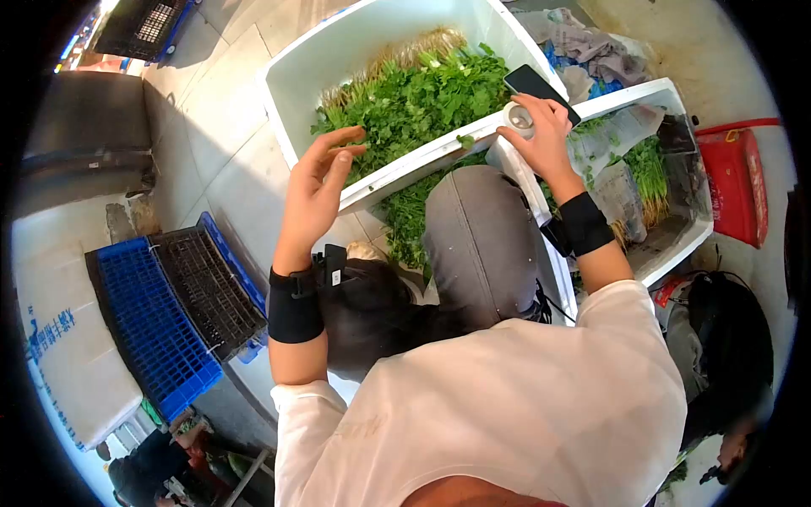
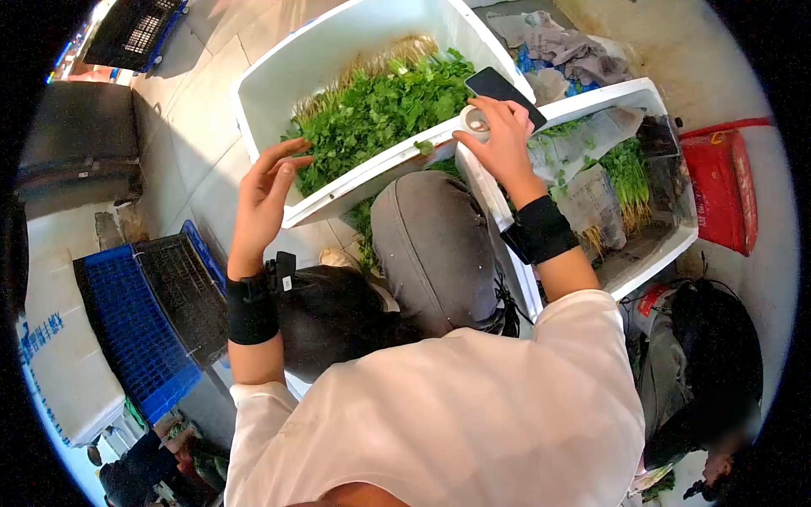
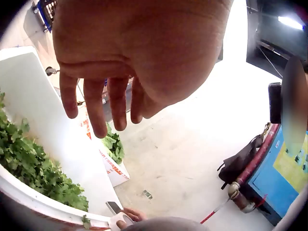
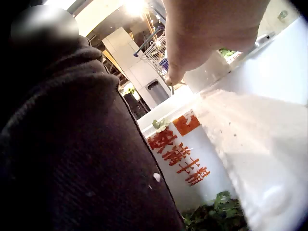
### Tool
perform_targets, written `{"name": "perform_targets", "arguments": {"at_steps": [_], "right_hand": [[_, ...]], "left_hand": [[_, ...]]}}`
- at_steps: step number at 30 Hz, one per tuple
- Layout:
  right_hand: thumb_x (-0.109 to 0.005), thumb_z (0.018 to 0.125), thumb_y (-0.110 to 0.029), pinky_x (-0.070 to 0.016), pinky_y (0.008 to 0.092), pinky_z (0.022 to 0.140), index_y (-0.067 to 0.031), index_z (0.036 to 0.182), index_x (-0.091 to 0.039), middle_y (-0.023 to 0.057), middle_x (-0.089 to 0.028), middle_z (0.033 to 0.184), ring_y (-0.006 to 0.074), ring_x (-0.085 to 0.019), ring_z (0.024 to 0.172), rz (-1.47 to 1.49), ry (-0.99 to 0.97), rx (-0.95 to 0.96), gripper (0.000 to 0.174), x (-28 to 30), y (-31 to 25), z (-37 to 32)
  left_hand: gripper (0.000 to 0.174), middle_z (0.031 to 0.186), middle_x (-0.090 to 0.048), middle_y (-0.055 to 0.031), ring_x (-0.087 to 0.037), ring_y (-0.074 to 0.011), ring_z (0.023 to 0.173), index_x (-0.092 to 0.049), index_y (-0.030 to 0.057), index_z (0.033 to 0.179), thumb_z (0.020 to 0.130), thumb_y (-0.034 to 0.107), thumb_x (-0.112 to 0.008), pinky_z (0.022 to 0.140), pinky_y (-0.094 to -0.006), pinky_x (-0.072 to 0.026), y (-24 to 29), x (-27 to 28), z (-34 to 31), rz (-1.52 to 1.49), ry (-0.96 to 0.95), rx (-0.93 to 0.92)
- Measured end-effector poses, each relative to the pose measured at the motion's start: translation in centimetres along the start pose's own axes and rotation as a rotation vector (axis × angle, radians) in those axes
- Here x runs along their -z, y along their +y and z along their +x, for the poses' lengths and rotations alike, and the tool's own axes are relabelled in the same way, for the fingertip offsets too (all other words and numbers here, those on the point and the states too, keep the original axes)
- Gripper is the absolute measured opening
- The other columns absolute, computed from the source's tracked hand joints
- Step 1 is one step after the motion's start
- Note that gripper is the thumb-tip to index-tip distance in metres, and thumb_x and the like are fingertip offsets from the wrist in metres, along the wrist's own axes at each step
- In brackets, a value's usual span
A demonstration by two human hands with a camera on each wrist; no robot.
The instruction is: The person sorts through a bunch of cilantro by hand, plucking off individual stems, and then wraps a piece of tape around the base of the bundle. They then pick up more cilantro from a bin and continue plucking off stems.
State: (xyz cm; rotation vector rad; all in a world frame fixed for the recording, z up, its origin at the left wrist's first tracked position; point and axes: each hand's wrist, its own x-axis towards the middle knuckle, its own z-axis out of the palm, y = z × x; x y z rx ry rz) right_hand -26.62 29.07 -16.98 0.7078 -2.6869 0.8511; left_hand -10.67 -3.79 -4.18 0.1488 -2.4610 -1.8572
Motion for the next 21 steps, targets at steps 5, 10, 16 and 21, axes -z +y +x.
{"name": "perform_targets", "arguments": {"at_steps": [5, 10, 16, 21], "right_hand": [[-0.084, 0.078, -0.039, -0.0258, 0.0509, 0.109, -0.0164, 0.134, -0.063, 0.0050, -0.057, 0.141, 0.0354, -0.037, 0.133, 0.022, -0.063, 0.048, 0.064, 1.2, 1.5, -0.7], [-0.076, 0.087, -0.033, -0.0242, 0.0514, 0.113, -0.0148, 0.136, -0.062, 0.0067, -0.055, 0.143, 0.0341, -0.036, 0.136, -0.023, -0.004, -0.024, 0.054, 4.9, 1.7, -2.6], [-0.066, 0.097, -0.017, -0.0521, 0.0389, 0.088, -0.0025, 0.130, -0.061, 0.0145, -0.071, 0.114, 0.0236, -0.067, 0.103, 0.377, 0.111, -0.523, 0.036, 8.3, 9.4, -8.9], [-0.070, 0.091, -0.011, -0.0565, 0.0369, 0.079, 0.0040, 0.120, -0.064, 0.0157, -0.074, 0.102, 0.0238, -0.072, 0.092, 0.730, -0.412, -0.823, 0.033, 6.4, 14.5, -13.3]], "left_hand": [[0.030, 0.129, -0.065, -0.0111, -0.065, -0.0209, 0.114, -0.059, -0.0016, 0.133, 0.106, 0.010, -0.050, 0.096, -0.0325, -0.0496, -0.5, 0.2, 0.8, -0.063, 0.065, -0.054], [0.029, 0.127, -0.067, -0.0121, -0.066, -0.0208, 0.113, -0.061, -0.0024, 0.130, 0.106, 0.010, -0.049, 0.097, -0.0318, -0.0493, 0.1, -0.2, 0.7, 0.095, 0.088, -0.097], [0.028, 0.125, -0.065, -0.0159, -0.069, -0.0257, 0.110, -0.065, 0.0034, 0.126, 0.098, 0.003, -0.059, 0.092, -0.0346, -0.0524, 1.7, -3.3, 0.9, 0.465, 0.035, -0.217], [0.038, 0.144, -0.054, -0.0169, -0.062, -0.0298, 0.122, -0.060, 0.0042, 0.135, 0.097, 0.002, -0.060, 0.102, -0.0392, -0.0477, 3.4, -8.0, 1.3, 0.676, -0.026, -0.333]]}}
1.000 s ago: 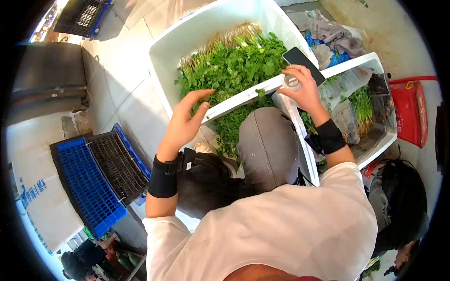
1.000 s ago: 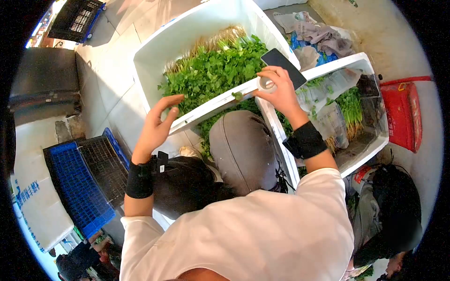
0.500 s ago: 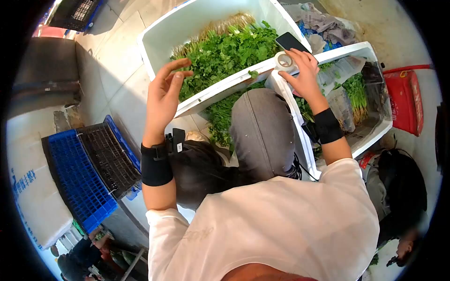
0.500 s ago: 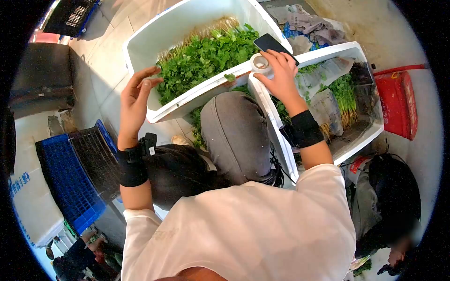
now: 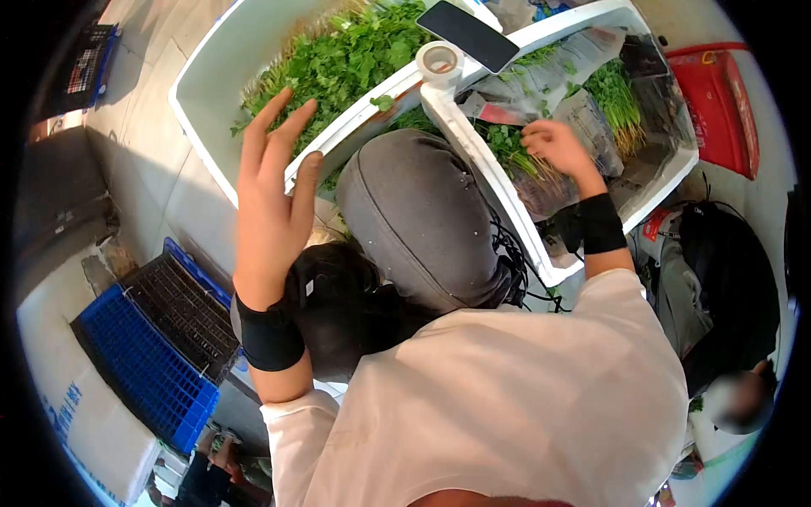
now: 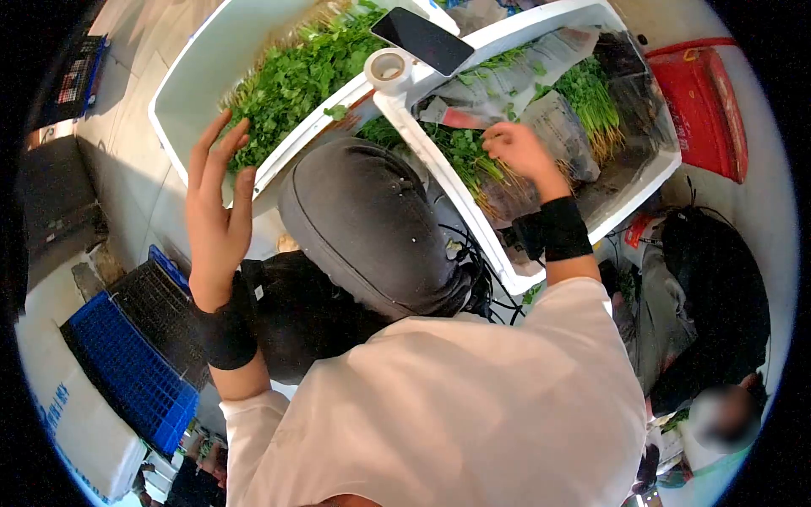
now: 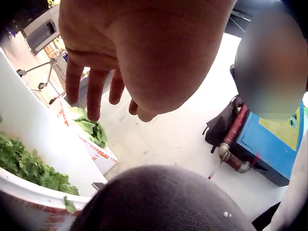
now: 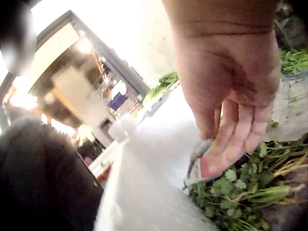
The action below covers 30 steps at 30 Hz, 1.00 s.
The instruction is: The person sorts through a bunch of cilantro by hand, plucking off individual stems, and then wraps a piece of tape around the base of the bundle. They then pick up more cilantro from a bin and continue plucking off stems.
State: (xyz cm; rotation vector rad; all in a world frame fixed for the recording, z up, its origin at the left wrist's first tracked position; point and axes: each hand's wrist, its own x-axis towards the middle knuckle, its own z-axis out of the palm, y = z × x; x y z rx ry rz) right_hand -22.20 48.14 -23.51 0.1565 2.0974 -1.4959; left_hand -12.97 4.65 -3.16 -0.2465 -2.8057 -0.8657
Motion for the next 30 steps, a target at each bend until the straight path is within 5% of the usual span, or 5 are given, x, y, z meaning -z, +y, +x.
{"name": "perform_targets", "arguments": {"at_steps": [4, 6, 12, 16, 30], "right_hand": [[-0.078, 0.080, -0.007, -0.0561, 0.0430, 0.081, 0.0010, 0.107, -0.071, 0.0185, -0.074, 0.101, 0.0326, -0.072, 0.089, -0.679, -0.110, 0.056, 0.029, -1.7, 3.8, 0.3], [-0.080, 0.078, -0.013, -0.0557, 0.0411, 0.074, -0.0013, 0.101, -0.074, 0.0171, -0.074, 0.090, 0.0312, -0.071, 0.080, -1.011, -0.091, -0.192, 0.027, -1.5, 3.0, 0.2], [-0.080, 0.073, -0.014, -0.0555, 0.0441, 0.073, -0.0034, 0.084, -0.075, 0.0170, -0.073, 0.080, 0.0349, -0.071, 0.078, -0.853, -0.144, -0.041, 0.016, -2.2, 2.5, -2.1], [-0.079, 0.080, -0.021, -0.0573, 0.0482, 0.079, -0.0079, 0.096, -0.078, 0.0184, -0.074, 0.091, 0.0361, -0.072, 0.088, -1.070, -0.281, 0.033, 0.021, -3.9, 4.0, -1.7], [-0.075, 0.080, -0.028, -0.0551, 0.0519, 0.077, 0.0014, 0.085, -0.071, 0.0262, -0.071, 0.088, 0.0438, -0.069, 0.088, -1.057, -0.033, -0.058, 0.030, -7.1, 5.8, -1.7]], "left_hand": [[0.037, 0.144, -0.054, -0.0189, -0.057, -0.0371, 0.127, -0.062, 0.0057, 0.134, 0.097, 0.005, -0.061, 0.105, -0.0431, -0.0459, 1.5, -1.0, 0.7, -0.052, -0.027, -0.040], [0.033, 0.143, -0.055, -0.0184, -0.057, -0.0364, 0.127, -0.065, 0.0058, 0.131, 0.098, 0.006, -0.061, 0.104, -0.0431, -0.0464, 1.5, -1.3, 1.1, -0.082, 0.002, -0.060], [0.029, 0.141, -0.057, -0.0172, -0.061, -0.0336, 0.123, -0.068, 0.0057, 0.126, 0.097, 0.006, -0.062, 0.093, -0.0384, -0.0521, 1.3, -1.6, 1.0, -0.069, 0.001, -0.067], [0.028, 0.141, -0.058, -0.0166, -0.062, -0.0323, 0.121, -0.069, 0.0059, 0.124, 0.097, 0.006, -0.063, 0.090, -0.0368, -0.0533, 0.9, -1.4, 0.8, -0.018, 0.006, -0.079], [0.027, 0.135, -0.060, -0.0148, -0.070, -0.0271, 0.101, -0.072, 0.0055, 0.116, 0.091, -0.001, -0.066, 0.082, -0.0362, -0.0556, 1.0, -1.4, 0.3, -0.001, 0.002, -0.097]]}}
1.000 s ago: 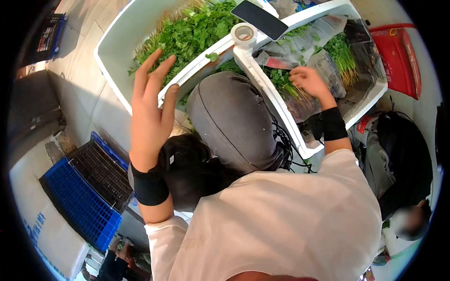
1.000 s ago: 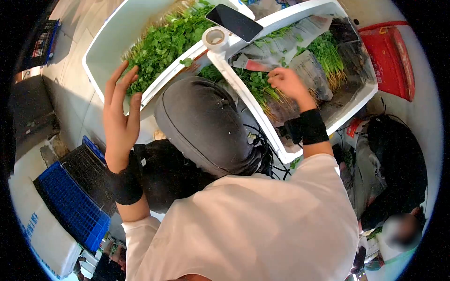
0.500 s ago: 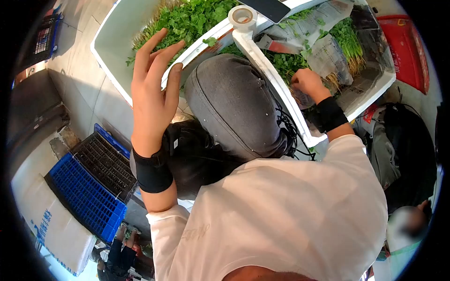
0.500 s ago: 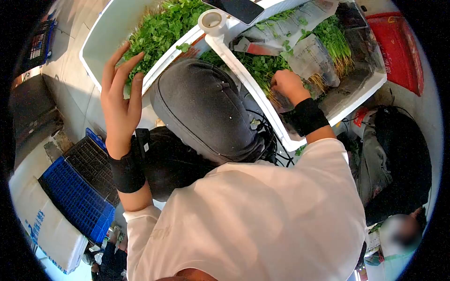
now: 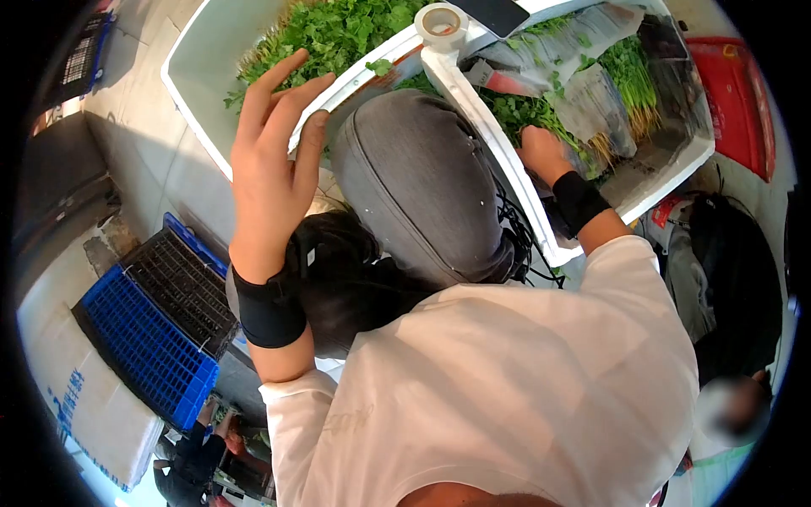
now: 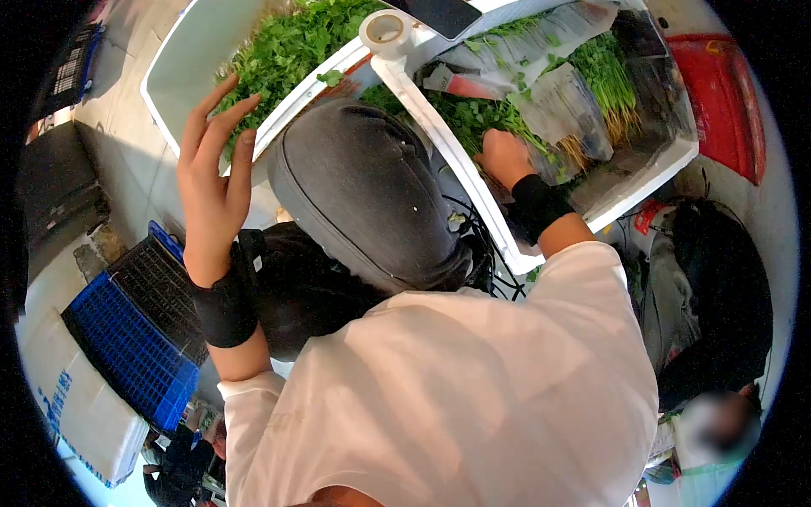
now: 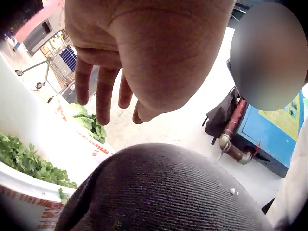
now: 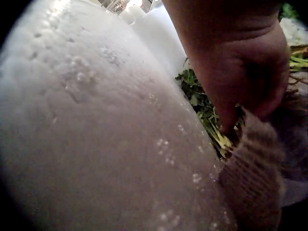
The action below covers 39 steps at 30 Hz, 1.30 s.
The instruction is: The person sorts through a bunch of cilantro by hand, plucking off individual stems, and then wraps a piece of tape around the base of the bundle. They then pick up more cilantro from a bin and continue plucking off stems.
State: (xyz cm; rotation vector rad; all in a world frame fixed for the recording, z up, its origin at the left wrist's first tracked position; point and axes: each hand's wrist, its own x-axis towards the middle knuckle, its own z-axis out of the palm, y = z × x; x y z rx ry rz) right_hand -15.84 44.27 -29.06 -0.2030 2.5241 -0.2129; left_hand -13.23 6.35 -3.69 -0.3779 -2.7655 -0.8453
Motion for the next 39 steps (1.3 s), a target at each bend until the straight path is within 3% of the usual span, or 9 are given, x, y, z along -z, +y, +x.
{"name": "perform_targets", "arguments": {"at_steps": [4, 6, 16, 25, 27, 34, 36, 38, 39], "right_hand": [[-0.078, 0.078, -0.022, -0.0544, 0.0533, 0.079, 0.0044, 0.088, -0.070, 0.0276, -0.070, 0.092, 0.0461, -0.069, 0.091, 0.151, -0.091, -0.016, 0.029, -0.3, 0.8, 0.9], [-0.075, 0.078, -0.020, -0.0534, 0.0540, 0.078, 0.0066, 0.084, -0.069, 0.0280, -0.069, 0.087, 0.0473, -0.068, 0.087, 0.209, -0.035, 0.039, 0.028, -1.3, 1.7, 0.8], [-0.076, 0.073, -0.017, -0.0526, 0.0539, 0.076, 0.0068, 0.084, -0.067, 0.0295, -0.068, 0.089, 0.0470, -0.067, 0.087, 0.183, -0.029, 0.034, 0.028, -1.1, 1.2, 0.3], [-0.077, 0.079, -0.019, -0.0542, 0.0494, 0.083, -0.0033, 0.102, -0.072, 0.0217, -0.072, 0.096, 0.0419, -0.069, 0.092, 0.274, -0.028, -0.004, 0.028, 2.9, 2.3, -1.1], [-0.075, 0.084, -0.017, -0.0549, 0.0491, 0.083, -0.0073, 0.103, -0.074, 0.0190, -0.073, 0.099, 0.0393, -0.070, 0.094, 0.255, 0.129, -0.017, 0.022, 4.6, 2.8, -1.9], [-0.075, 0.087, -0.024, -0.0552, 0.0470, 0.078, -0.0070, 0.106, -0.076, 0.0175, -0.074, 0.095, 0.0368, -0.070, 0.088, 0.144, 0.011, -0.080, 0.026, 4.7, 5.0, -0.9], [-0.076, 0.086, -0.025, -0.0558, 0.0477, 0.080, -0.0085, 0.103, -0.077, 0.0161, -0.074, 0.097, 0.0367, -0.070, 0.091, 0.121, 0.025, -0.086, 0.023, 4.6, 4.2, -0.7], [-0.076, 0.086, -0.026, -0.0564, 0.0483, 0.081, -0.0099, 0.100, -0.077, 0.0147, -0.074, 0.099, 0.0365, -0.070, 0.094, 0.097, 0.045, -0.091, 0.021, 4.2, 4.2, -0.2], [-0.075, 0.087, -0.025, -0.0564, 0.0485, 0.081, -0.0102, 0.100, -0.077, 0.0147, -0.074, 0.099, 0.0366, -0.070, 0.094, 0.064, 0.061, -0.070, 0.020, 3.4, 4.5, 0.0]], "left_hand": [[0.028, 0.134, -0.061, -0.0147, -0.069, -0.0282, 0.102, -0.072, 0.0055, 0.116, 0.090, -0.002, -0.066, 0.084, -0.0369, -0.0547, -0.3, -0.7, 0.1, -0.033, 0.003, -0.019], [0.026, 0.135, -0.062, -0.0161, -0.062, -0.0319, 0.121, -0.071, 0.0051, 0.121, 0.097, 0.005, -0.061, 0.099, -0.0398, -0.0503, 0.0, -0.9, 0.3, -0.063, -0.055, -0.041], [0.028, 0.126, -0.068, -0.0103, -0.063, -0.0306, 0.116, -0.073, 0.0100, 0.110, 0.083, 0.001, -0.070, 0.110, -0.0467, -0.0426, 7.9, -4.5, 1.6, -0.163, -0.258, -0.326], [0.025, 0.115, -0.071, -0.0105, -0.068, -0.0282, 0.096, -0.074, 0.0073, 0.103, 0.080, -0.001, -0.072, 0.083, -0.0364, -0.0528, 8.1, -6.6, 1.9, -0.228, -0.159, -0.333], [0.023, 0.113, -0.072, -0.0109, -0.068, -0.0280, 0.095, -0.074, 0.0059, 0.102, 0.080, -0.002, -0.071, 0.083, -0.0355, -0.0527, 8.5, -6.5, 1.8, -0.243, -0.164, -0.297], [0.014, 0.107, -0.071, -0.0173, -0.067, -0.0257, 0.097, -0.070, -0.0036, 0.097, 0.087, -0.006, -0.062, 0.087, -0.0358, -0.0515, 9.0, -5.8, 1.8, -0.569, -0.091, -0.148], [0.017, 0.105, -0.072, -0.0167, -0.068, -0.0228, 0.092, -0.072, -0.0022, 0.105, 0.090, -0.003, -0.066, 0.090, -0.0329, -0.0520, 8.4, -6.0, 1.8, -0.672, -0.060, -0.131], [0.019, 0.112, -0.071, -0.0154, -0.068, -0.0200, 0.097, -0.068, -0.0038, 0.113, 0.097, 0.001, -0.060, 0.091, -0.0327, -0.0523, 8.9, -5.7, 1.9, -1.128, 0.000, 0.164], [0.022, 0.118, -0.068, -0.0144, -0.067, -0.0190, 0.101, -0.063, -0.0045, 0.120, 0.104, 0.007, -0.053, 0.094, -0.0334, -0.0524, 7.9, -5.9, 1.9, -1.143, -0.017, 0.111]]}}
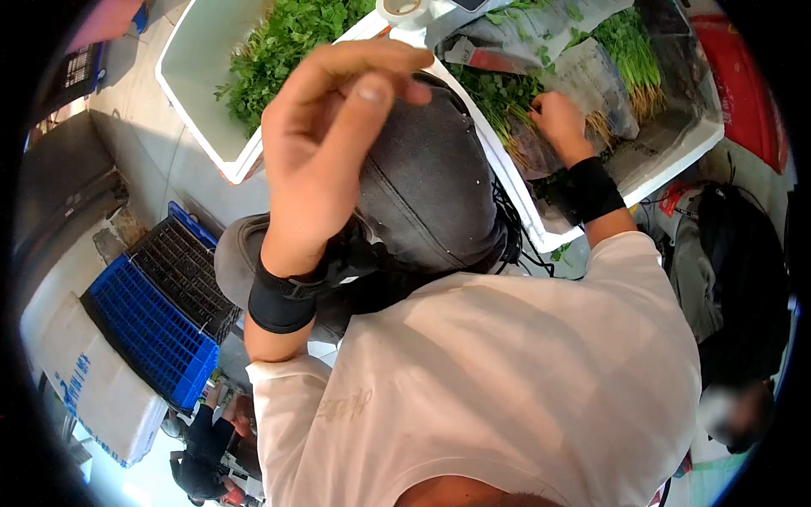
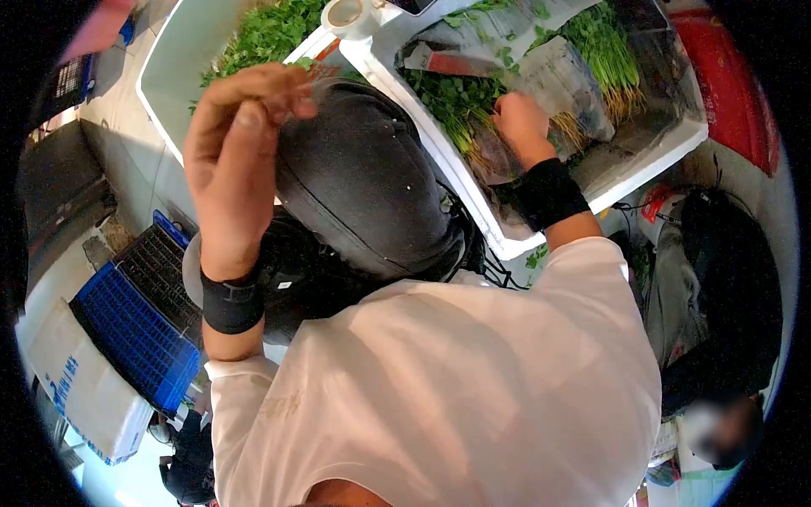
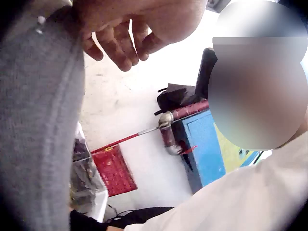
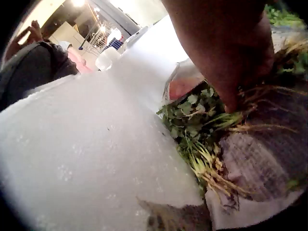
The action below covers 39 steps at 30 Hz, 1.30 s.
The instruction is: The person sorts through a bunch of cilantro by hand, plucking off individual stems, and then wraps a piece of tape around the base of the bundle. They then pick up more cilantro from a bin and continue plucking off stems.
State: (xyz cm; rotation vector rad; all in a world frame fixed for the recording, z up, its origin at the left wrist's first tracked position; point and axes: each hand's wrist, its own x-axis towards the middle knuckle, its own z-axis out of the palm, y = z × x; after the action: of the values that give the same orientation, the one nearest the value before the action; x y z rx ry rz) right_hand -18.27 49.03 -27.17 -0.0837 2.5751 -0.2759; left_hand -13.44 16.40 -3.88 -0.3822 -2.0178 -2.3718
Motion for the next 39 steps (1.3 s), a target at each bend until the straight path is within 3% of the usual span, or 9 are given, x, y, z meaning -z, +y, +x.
{"name": "perform_targets", "arguments": {"at_steps": [3, 7, 11, 19, 23, 27, 31, 34, 39], "right_hand": [[-0.072, 0.088, -0.024, -0.0560, 0.0484, 0.081, -0.0102, 0.100, -0.077, 0.0151, -0.074, 0.101, 0.0366, -0.070, 0.095, -0.037, 0.043, 0.003, 0.019, -0.1, -0.2, 0.2], [-0.069, 0.088, -0.025, -0.0554, 0.0490, 0.080, -0.0084, 0.096, -0.076, 0.0159, -0.073, 0.102, 0.0372, -0.069, 0.095, -0.019, 0.081, -0.041, 0.019, 0.5, -0.4, -0.1], [-0.068, 0.090, -0.024, -0.0563, 0.0491, 0.083, -0.0067, 0.097, -0.076, 0.0174, -0.073, 0.104, 0.0378, -0.070, 0.098, -0.062, 0.036, -0.083, 0.020, 3.3, -1.6, -1.7], [-0.072, 0.081, -0.022, -0.0543, 0.0463, 0.082, -0.0029, 0.094, -0.074, 0.0208, -0.071, 0.093, 0.0393, -0.069, 0.091, 0.142, 0.278, 0.060, 0.024, 11.6, -2.7, -8.2], [-0.072, 0.084, -0.022, -0.0537, 0.0413, 0.078, -0.0010, 0.098, -0.073, 0.0186, -0.071, 0.091, 0.0352, -0.069, 0.087, 0.337, 0.469, 0.218, 0.025, 14.2, -2.5, -10.6], [-0.074, 0.088, -0.019, -0.0515, 0.0312, 0.073, 0.0003, 0.100, -0.073, 0.0127, -0.068, 0.088, 0.0194, -0.065, 0.076, 0.474, 0.448, 0.232, 0.023, 17.7, -3.9, -13.2], [-0.072, 0.092, -0.014, -0.0497, 0.0281, 0.071, 0.0035, 0.101, -0.072, 0.0078, -0.066, 0.087, 0.0134, -0.062, 0.076, 0.553, 0.481, 0.342, 0.020, 20.7, -7.0, -15.1], [-0.070, 0.093, -0.010, -0.0490, 0.0269, 0.071, 0.0042, 0.099, -0.071, 0.0076, -0.065, 0.086, 0.0124, -0.062, 0.077, 0.559, 0.495, 0.423, 0.015, 23.2, -10.8, -16.9], [-0.071, 0.091, -0.005, -0.0477, 0.0251, 0.072, 0.0048, 0.098, -0.071, 0.0049, -0.065, 0.085, 0.0095, -0.061, 0.078, 0.660, 0.572, 0.576, 0.012, 25.0, -16.0, -17.6]], "left_hand": [[0.024, 0.122, -0.065, -0.0164, -0.064, -0.0208, 0.100, -0.059, -0.0021, 0.123, 0.105, 0.010, -0.048, 0.099, -0.0400, -0.0485, 0.0, -1.2, 0.7, -0.432, 0.040, 0.173], [0.026, 0.126, -0.064, -0.0153, -0.064, -0.0168, 0.100, -0.058, -0.0005, 0.126, 0.107, 0.013, -0.048, 0.106, -0.0415, -0.0483, -1.3, -1.0, 0.9, -0.314, 0.078, 0.219], [0.025, 0.120, -0.064, -0.0132, -0.063, -0.0142, 0.097, -0.058, -0.0002, 0.126, 0.107, 0.011, -0.047, 0.106, -0.0424, -0.0491, -1.1, -0.3, 1.2, -0.514, 0.112, 0.234], [0.024, 0.119, -0.064, -0.0123, -0.063, -0.0133, 0.096, -0.059, 0.0016, 0.126, 0.106, 0.011, -0.049, 0.107, -0.0420, -0.0491, -1.1, -0.4, 0.7, -0.472, 0.060, 0.165], [0.023, 0.120, -0.065, -0.0104, -0.063, -0.0133, 0.096, -0.060, 0.0035, 0.125, 0.106, 0.012, -0.050, 0.107, -0.0419, -0.0487, -1.1, -0.7, 0.4, -0.495, 0.019, 0.159], [0.023, 0.120, -0.065, -0.0080, -0.064, -0.0150, 0.100, -0.061, 0.0034, 0.125, 0.106, 0.012, -0.051, 0.106, -0.0407, -0.0488, -0.9, -1.1, 0.1, -0.470, 0.007, 0.128], [0.028, 0.131, -0.063, -0.0072, -0.060, -0.0180, 0.120, -0.063, 0.0033, 0.130, 0.103, 0.003, -0.054, 0.109, -0.0349, -0.0442, 1.0, -1.8, 0.1, -0.104, -0.070, 0.109], [0.037, 0.139, -0.060, -0.0091, -0.051, -0.0230, 0.134, -0.063, 0.0073, 0.133, 0.096, 0.000, -0.062, 0.111, -0.0357, -0.0388, 1.3, -1.4, 1.2, 0.331, -0.123, -0.242], [0.041, 0.124, -0.067, -0.0130, -0.062, -0.0290, 0.114, -0.066, 0.0063, 0.127, 0.087, 0.000, -0.071, 0.101, -0.0361, -0.0460, 3.3, -0.9, 2.7, 0.670, -0.118, -0.510]]}}
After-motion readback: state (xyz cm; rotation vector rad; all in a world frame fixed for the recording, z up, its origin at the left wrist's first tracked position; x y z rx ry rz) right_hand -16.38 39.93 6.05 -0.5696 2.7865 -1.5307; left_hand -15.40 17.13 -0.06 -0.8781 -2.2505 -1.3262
